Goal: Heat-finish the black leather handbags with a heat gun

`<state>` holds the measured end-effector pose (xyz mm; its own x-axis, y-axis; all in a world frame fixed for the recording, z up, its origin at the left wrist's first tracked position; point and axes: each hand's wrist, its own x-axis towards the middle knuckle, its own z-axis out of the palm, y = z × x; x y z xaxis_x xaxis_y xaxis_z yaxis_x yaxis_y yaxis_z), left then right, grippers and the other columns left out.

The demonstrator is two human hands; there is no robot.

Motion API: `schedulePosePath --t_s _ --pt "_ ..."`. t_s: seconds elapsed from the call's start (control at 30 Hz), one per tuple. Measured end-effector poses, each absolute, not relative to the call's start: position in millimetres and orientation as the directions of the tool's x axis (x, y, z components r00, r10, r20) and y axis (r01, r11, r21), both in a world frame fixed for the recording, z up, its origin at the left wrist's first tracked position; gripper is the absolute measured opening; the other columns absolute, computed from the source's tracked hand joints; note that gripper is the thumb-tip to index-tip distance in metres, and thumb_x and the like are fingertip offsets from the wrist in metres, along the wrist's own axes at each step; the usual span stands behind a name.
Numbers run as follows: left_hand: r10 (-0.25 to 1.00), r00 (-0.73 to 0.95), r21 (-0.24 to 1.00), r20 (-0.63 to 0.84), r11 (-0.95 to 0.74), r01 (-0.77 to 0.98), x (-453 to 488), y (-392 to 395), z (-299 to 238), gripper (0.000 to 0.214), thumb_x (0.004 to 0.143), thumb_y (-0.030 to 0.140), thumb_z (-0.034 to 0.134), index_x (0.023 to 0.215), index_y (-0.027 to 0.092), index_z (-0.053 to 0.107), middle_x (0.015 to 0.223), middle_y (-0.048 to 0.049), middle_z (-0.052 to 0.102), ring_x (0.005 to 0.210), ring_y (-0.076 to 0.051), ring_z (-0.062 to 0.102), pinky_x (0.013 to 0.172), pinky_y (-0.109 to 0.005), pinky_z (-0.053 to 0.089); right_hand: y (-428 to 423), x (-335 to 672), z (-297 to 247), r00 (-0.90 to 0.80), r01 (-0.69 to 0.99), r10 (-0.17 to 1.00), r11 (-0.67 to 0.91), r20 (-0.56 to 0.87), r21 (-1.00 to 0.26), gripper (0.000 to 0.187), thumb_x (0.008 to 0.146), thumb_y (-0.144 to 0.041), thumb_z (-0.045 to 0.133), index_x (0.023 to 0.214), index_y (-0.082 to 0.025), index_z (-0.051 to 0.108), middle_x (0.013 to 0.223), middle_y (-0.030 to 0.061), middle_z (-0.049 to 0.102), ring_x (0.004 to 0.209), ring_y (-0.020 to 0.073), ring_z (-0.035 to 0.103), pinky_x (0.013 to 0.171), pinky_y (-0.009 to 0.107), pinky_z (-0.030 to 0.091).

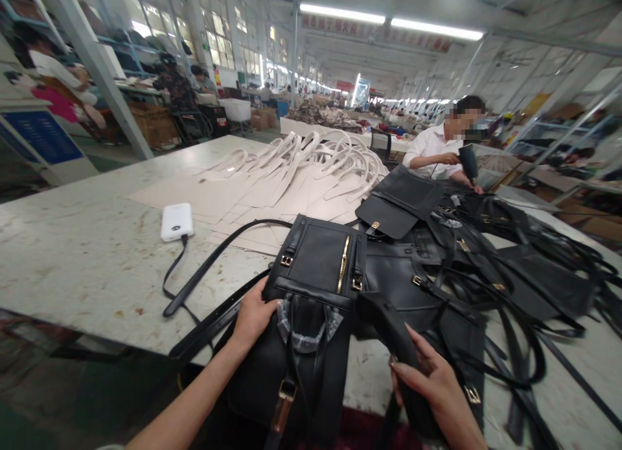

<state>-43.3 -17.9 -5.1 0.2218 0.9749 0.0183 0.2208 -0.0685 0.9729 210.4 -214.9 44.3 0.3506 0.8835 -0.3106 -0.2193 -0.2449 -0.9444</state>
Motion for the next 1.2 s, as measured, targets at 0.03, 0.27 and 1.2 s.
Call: schedulePosePath --t_s 0.03,0.27,1.2 --pt "0.977 0.212 0.972 0.020 -0.068 0.223 -43.3 -18.1 -6.4 0.055 0.061 0.015 0.055 0.115 0.018 0.049 0.104 -0.0020 0.061 0.093 -0.021 0.057 0.081 -0.030 0.045 -217.2 214.2 47.8 0.384 -0.215 0.872 -0.237 -0.305 -0.948 0.086 0.061 -0.035 0.071 0.129 -0.014 0.023 0.054 -0.0038 0.060 0.038 0.0134 0.050 0.037 0.023 0.043" --pt "0.981 0.191 0.978 0.029 -0.067 0.198 -43.1 -18.2 -12.7 0.058 0.060 0.015 0.056 0.117 0.018 0.047 0.106 -0.0034 0.061 0.092 -0.022 0.058 0.081 -0.031 0.045 -255.7 216.1 40.4 0.314 -0.142 0.889 -0.302 -0.332 -0.943 0.068 0.050 -0.041 0.074 0.112 -0.022 0.050 0.075 0.0010 0.067 0.069 0.0227 0.061 0.059 0.027 0.047" --pt "0.905 0.426 0.999 0.000 -0.015 0.033 -49.7 -41.6 0.6 0.033 0.059 0.009 0.055 0.092 0.016 0.057 0.087 -0.0026 0.062 0.085 -0.021 0.056 0.077 -0.029 0.043 -136.0 122.1 101.9 -0.136 -0.031 0.943 -0.310 -0.303 -0.950 0.066 0.059 -0.008 0.060 0.121 -0.022 0.044 0.069 -0.0046 0.061 0.042 0.0069 0.045 0.035 0.015 0.035"
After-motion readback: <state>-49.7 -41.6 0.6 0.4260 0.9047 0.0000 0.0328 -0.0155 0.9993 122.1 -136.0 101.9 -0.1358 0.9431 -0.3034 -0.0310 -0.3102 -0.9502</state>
